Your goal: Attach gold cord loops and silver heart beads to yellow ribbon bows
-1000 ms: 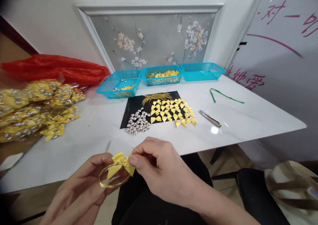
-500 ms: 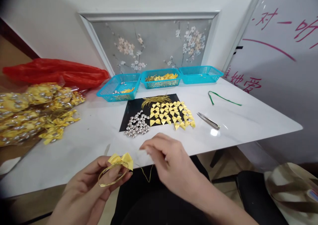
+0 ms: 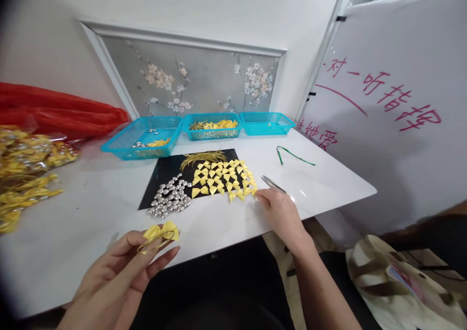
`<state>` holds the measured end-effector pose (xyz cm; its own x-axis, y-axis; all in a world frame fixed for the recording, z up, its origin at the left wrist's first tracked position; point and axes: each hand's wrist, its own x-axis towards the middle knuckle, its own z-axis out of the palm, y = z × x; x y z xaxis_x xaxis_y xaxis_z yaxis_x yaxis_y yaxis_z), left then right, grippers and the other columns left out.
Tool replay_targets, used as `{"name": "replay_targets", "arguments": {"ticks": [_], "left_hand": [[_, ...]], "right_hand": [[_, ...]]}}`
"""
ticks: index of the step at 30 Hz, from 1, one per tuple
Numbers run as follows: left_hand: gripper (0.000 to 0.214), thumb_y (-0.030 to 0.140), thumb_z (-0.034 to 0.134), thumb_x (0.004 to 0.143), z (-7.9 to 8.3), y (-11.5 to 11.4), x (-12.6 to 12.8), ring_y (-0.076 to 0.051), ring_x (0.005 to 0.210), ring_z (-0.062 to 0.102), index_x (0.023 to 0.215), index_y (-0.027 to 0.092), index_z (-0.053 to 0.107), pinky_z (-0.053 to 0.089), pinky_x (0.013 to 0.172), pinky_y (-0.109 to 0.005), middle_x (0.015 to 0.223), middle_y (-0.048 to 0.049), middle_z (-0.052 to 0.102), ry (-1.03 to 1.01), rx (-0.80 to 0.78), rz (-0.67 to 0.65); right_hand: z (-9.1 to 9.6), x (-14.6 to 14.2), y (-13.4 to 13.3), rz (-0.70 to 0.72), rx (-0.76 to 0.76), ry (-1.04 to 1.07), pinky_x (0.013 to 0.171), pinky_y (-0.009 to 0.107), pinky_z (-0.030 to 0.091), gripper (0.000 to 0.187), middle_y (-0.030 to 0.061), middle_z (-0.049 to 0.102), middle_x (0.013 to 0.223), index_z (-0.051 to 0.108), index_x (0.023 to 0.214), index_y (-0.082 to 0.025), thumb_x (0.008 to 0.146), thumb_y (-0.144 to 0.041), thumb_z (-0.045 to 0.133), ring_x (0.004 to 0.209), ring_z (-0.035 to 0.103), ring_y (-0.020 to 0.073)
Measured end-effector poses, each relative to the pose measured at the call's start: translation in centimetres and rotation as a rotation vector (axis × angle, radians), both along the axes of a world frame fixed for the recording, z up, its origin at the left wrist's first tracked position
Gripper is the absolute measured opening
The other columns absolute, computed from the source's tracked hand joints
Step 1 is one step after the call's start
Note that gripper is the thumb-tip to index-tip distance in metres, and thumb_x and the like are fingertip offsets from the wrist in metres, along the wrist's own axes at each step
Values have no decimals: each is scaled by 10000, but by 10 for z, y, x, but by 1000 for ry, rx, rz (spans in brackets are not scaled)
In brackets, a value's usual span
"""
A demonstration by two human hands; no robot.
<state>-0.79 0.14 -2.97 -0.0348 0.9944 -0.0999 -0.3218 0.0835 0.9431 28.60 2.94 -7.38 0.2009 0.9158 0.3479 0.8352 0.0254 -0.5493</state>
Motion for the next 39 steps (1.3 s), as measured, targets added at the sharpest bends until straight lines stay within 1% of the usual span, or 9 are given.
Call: {"name": "replay_targets", "arguments": {"ticks": [9,15,20,23,25,28,30,34,39], "left_hand": [[232,382,868,744,-3,-5,2,-143,827,754,737,223,699,640,839,-243,969,25,767,103,139,30],[138,324,800,832,-1,-12,-3,-153,890,747,792,242,697,630,885,-268,1040,28,733,170,182,-26],[156,327,810,816,2,-12,-5,-150,789,747,760,242,692,644,777,-226,897,22,738,199,197,-36],[150,323,812,807,2,-14,-4,-168,779,752,760,238,698,651,751,-241,904,4,748,243,218,2],[129,310,809,807,0,-15,-3,-176,805,762,788,237,705,650,754,-235,986,-10,757,272,273,90],[101,260,789,829,-3,-18,-1,-148,824,773,798,235,697,626,772,-169,1048,1,747,295,371,242],[85,228,773,845,-5,-20,-1,-132,819,776,808,233,696,617,781,-145,1065,10,739,294,415,276],[61,221,770,848,-8,-23,-2,-149,893,767,825,232,714,620,850,-189,1066,7,738,275,451,258],[86,198,752,861,-10,-24,-3,-134,972,736,805,252,716,591,866,-147,1040,16,745,376,411,300]], "right_hand": [[2,36,24,-357,-173,-119,890,435,573,256,80,666,1177,642,1183,-161,1003,-342,625,1020,670,224],[-8,37,31,-352,-270,-124,883,432,573,256,78,666,1171,648,1163,-156,992,-346,641,1018,668,224],[4,25,19,-294,-108,-37,838,389,547,125,91,663,1060,640,1017,-151,1006,-248,561,956,660,225],[20,0,-5,-206,22,79,724,313,528,157,88,662,970,570,1051,-182,1030,-260,434,837,669,206],[31,-27,-27,-65,28,155,573,257,487,218,-11,622,725,548,1059,-221,1050,-376,396,582,597,156],[38,-74,-56,402,-21,362,555,235,441,332,-19,584,684,567,863,-226,1067,-357,340,584,563,136],[37,-101,-67,573,-45,464,623,237,472,334,-1,621,732,614,891,-211,1065,-314,348,661,609,142],[29,-130,-69,640,72,506,641,254,488,320,46,645,824,673,1046,-161,1053,-280,377,687,623,154],[27,-135,-61,587,227,432,586,272,471,357,53,587,780,693,1106,-112,1062,-291,387,627,563,162]]}}
